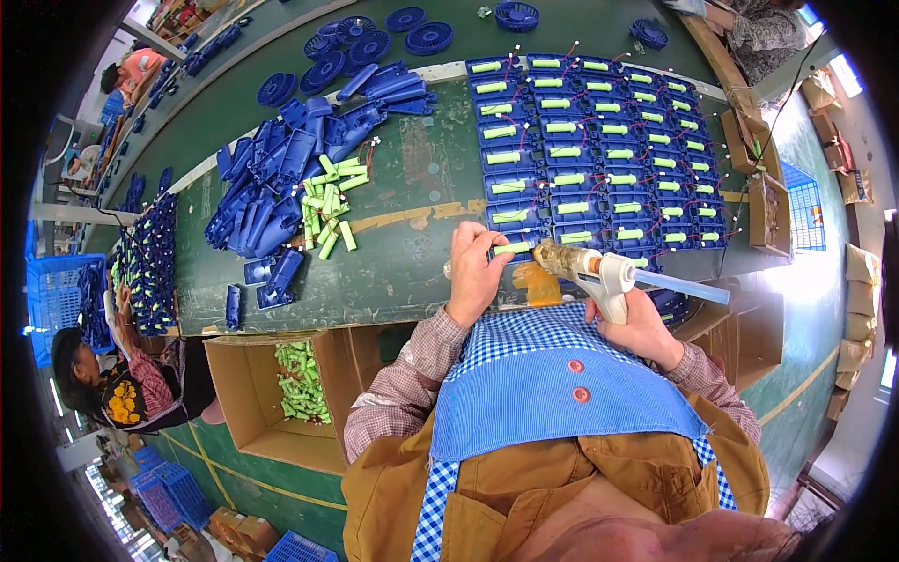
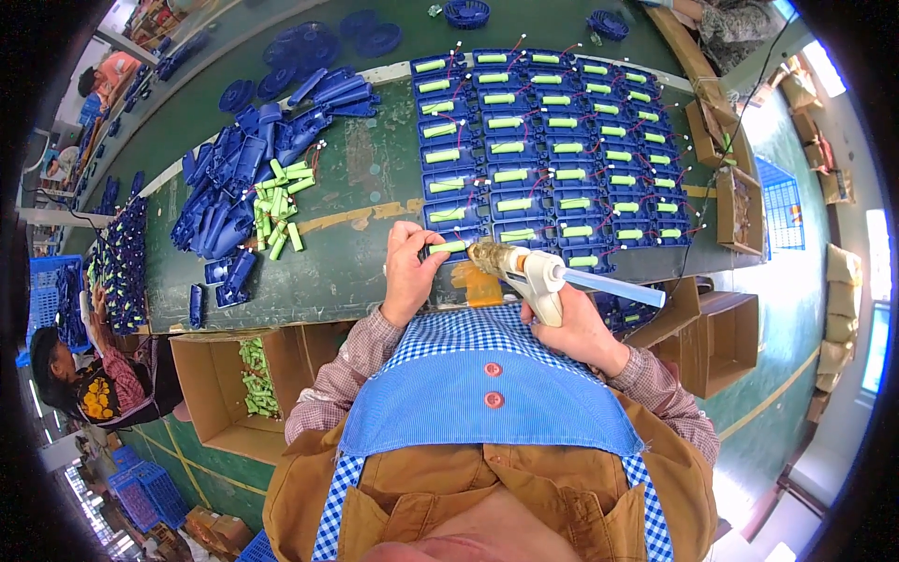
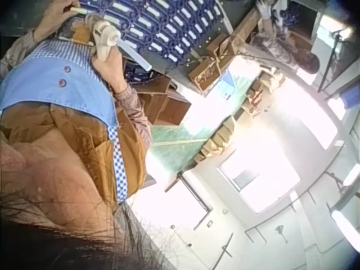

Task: Assembling toy components by using a hot glue gun to secure foam pieces into plastic housings.

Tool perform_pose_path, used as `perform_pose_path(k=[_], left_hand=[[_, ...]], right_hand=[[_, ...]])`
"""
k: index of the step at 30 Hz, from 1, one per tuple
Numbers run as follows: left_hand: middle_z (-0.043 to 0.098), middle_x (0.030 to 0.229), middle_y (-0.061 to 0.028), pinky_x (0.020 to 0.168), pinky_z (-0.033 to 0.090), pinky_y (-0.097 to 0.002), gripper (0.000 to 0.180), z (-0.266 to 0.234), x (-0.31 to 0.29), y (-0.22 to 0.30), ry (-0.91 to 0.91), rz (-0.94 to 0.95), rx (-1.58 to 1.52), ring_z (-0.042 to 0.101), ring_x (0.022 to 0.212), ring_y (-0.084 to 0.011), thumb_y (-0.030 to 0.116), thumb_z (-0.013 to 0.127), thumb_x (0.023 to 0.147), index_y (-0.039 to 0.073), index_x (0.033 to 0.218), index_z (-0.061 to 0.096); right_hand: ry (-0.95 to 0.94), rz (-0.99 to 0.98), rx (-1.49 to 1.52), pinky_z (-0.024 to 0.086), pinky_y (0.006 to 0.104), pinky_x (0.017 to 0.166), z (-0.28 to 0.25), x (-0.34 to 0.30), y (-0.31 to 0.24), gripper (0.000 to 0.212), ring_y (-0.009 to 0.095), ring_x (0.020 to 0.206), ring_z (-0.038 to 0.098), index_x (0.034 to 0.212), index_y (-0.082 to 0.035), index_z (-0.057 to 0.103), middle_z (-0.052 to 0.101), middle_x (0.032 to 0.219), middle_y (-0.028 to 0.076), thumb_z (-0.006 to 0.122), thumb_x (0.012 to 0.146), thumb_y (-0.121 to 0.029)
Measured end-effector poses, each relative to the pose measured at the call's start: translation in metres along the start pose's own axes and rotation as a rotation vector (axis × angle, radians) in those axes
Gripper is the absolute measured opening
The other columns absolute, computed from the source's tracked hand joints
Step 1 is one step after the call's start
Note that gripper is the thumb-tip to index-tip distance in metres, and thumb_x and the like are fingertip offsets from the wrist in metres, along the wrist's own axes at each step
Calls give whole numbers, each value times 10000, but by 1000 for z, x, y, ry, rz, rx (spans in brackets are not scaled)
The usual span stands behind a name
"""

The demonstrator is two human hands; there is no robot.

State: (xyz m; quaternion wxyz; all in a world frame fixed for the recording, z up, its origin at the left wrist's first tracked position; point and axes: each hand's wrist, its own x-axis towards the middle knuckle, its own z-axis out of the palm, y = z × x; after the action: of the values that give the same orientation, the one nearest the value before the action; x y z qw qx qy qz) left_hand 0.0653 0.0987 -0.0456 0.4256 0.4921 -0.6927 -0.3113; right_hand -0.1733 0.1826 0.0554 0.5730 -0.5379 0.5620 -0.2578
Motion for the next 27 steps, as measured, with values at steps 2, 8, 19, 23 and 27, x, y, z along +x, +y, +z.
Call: perform_pose_path(k=[2,8,19,23,27], left_hand=[[473,886,-86,758,414,-340,238,2,1,0,-4,35,71,475,867,-254,7,754,635,21,844,640],[471,878,-80,750,414,-339,206,2,4,0,-25,8,110,474,860,-250,14,766,624,39,796,655],[480,877,-78,767,416,-354,202,1,6,-2,-44,-19,93,485,872,-255,19,766,623,51,790,656],[481,878,-80,767,416,-357,207,2,5,-2,-46,-11,92,485,872,-256,20,766,624,51,795,654],[482,878,-80,767,417,-357,219,1,5,-2,-45,-14,86,485,871,-256,17,767,624,53,805,650]], right_hand=[[-3,0,-17,490,304,787,-1,-4,2,330,170,829,622,1013,-8,559,631,851,45,596,686,-38],[-13,-17,-69,485,314,792,2,-1,5,304,173,826,616,979,-11,575,625,844,45,590,677,-40],[65,48,-242,475,314,770,17,2,3,190,165,823,594,917,-56,588,606,860,47,603,729,-72],[97,12,-239,481,314,755,18,-2,16,204,171,800,602,923,-51,588,613,849,58,619,724,-81],[71,53,-285,487,316,739,15,-6,12,224,177,774,608,924,-41,587,619,837,70,642,711,-83]])
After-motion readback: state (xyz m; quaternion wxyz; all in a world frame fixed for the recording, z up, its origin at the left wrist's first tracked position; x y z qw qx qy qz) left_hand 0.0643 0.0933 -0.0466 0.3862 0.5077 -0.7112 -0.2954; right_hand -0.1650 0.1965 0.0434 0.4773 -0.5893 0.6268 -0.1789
